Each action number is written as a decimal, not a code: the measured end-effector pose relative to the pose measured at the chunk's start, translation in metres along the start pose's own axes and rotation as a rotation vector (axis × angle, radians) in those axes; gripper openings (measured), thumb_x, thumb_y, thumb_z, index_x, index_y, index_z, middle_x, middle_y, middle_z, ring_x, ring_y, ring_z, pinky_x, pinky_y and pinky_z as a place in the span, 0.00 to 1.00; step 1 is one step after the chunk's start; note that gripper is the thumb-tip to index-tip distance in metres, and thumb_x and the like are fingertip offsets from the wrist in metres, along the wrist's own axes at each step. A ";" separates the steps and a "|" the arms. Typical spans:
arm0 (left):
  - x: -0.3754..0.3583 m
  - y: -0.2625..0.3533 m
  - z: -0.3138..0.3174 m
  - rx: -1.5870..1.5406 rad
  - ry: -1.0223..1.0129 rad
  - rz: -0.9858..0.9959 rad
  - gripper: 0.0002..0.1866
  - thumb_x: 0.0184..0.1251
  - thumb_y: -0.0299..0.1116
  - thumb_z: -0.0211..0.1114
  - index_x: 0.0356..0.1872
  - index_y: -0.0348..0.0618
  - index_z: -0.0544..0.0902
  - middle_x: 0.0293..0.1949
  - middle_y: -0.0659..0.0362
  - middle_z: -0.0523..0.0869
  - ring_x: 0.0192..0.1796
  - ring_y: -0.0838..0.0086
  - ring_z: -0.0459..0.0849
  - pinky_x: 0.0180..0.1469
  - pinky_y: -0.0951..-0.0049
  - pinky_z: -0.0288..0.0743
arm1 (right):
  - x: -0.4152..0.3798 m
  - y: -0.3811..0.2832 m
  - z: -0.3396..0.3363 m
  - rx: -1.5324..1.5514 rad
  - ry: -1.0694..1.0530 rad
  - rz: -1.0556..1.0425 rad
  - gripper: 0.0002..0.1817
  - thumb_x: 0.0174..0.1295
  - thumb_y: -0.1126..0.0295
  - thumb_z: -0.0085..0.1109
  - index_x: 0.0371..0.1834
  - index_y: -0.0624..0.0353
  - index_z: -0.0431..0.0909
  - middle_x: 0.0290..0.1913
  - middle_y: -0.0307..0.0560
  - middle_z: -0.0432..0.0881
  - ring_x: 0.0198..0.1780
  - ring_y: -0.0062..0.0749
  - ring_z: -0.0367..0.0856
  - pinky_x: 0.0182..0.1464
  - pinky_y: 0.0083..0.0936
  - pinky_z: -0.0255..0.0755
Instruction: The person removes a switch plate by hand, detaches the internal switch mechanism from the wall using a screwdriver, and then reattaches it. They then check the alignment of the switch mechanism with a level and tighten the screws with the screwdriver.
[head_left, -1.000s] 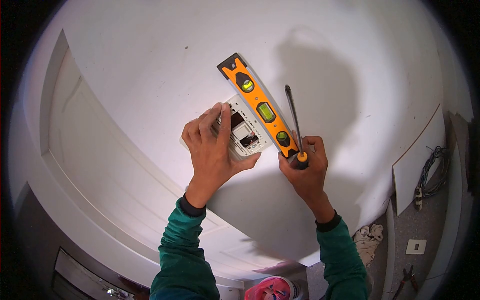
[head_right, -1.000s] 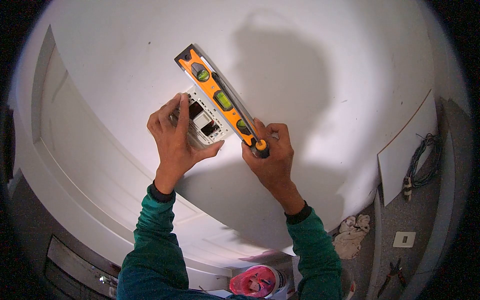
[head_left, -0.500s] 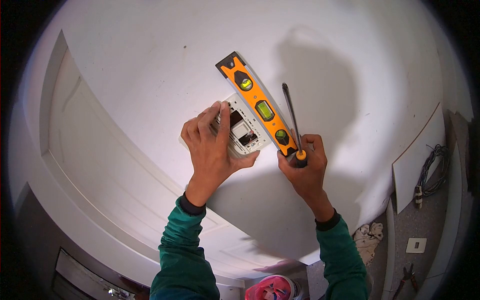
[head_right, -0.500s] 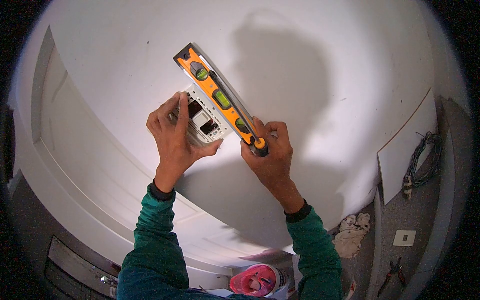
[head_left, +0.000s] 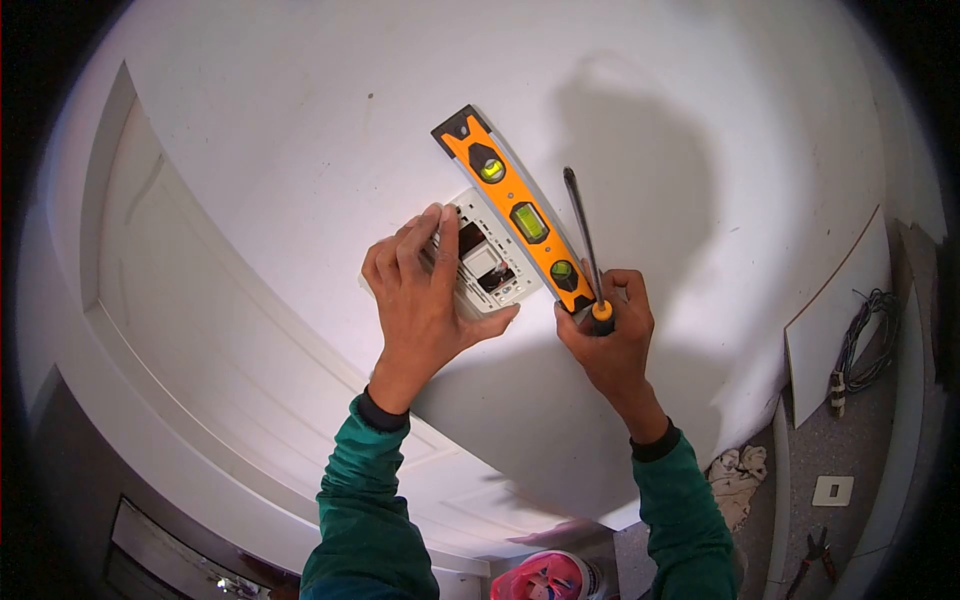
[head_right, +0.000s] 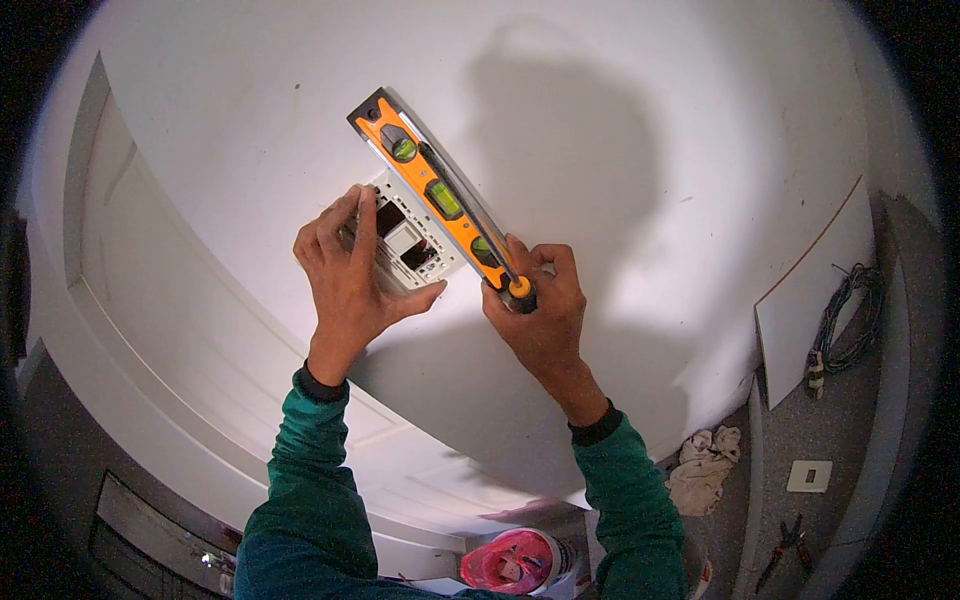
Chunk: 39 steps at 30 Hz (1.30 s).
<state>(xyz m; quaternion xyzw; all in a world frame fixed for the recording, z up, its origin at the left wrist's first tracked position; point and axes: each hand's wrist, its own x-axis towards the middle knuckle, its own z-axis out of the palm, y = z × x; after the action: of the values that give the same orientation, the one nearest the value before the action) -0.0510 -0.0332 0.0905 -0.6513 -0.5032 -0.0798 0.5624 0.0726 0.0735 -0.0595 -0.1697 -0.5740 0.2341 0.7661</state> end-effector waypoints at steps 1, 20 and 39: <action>0.000 0.000 -0.001 0.000 0.000 0.000 0.60 0.36 0.69 0.75 0.70 0.41 0.66 0.65 0.51 0.67 0.65 0.59 0.59 0.66 0.56 0.51 | 0.000 0.000 0.000 0.000 0.000 0.000 0.35 0.42 0.76 0.73 0.60 0.59 0.75 0.44 0.49 0.72 0.37 0.29 0.83 0.32 0.22 0.82; 0.004 0.001 -0.001 -0.017 0.013 -0.009 0.56 0.38 0.64 0.76 0.69 0.42 0.66 0.64 0.52 0.66 0.64 0.59 0.61 0.65 0.55 0.50 | 0.002 -0.003 0.001 0.018 0.011 0.010 0.33 0.42 0.76 0.74 0.58 0.60 0.76 0.42 0.47 0.71 0.34 0.29 0.82 0.29 0.23 0.80; 0.006 0.005 -0.009 -0.017 -0.027 -0.030 0.60 0.34 0.65 0.78 0.70 0.42 0.64 0.65 0.53 0.66 0.67 0.58 0.58 0.68 0.53 0.45 | 0.003 -0.008 -0.001 -0.011 0.015 0.059 0.32 0.43 0.74 0.73 0.57 0.61 0.77 0.42 0.46 0.71 0.32 0.26 0.81 0.28 0.20 0.80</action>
<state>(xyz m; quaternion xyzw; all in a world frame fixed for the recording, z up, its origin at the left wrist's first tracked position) -0.0407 -0.0360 0.0947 -0.6495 -0.5196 -0.0835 0.5488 0.0759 0.0687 -0.0536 -0.1922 -0.5645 0.2522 0.7621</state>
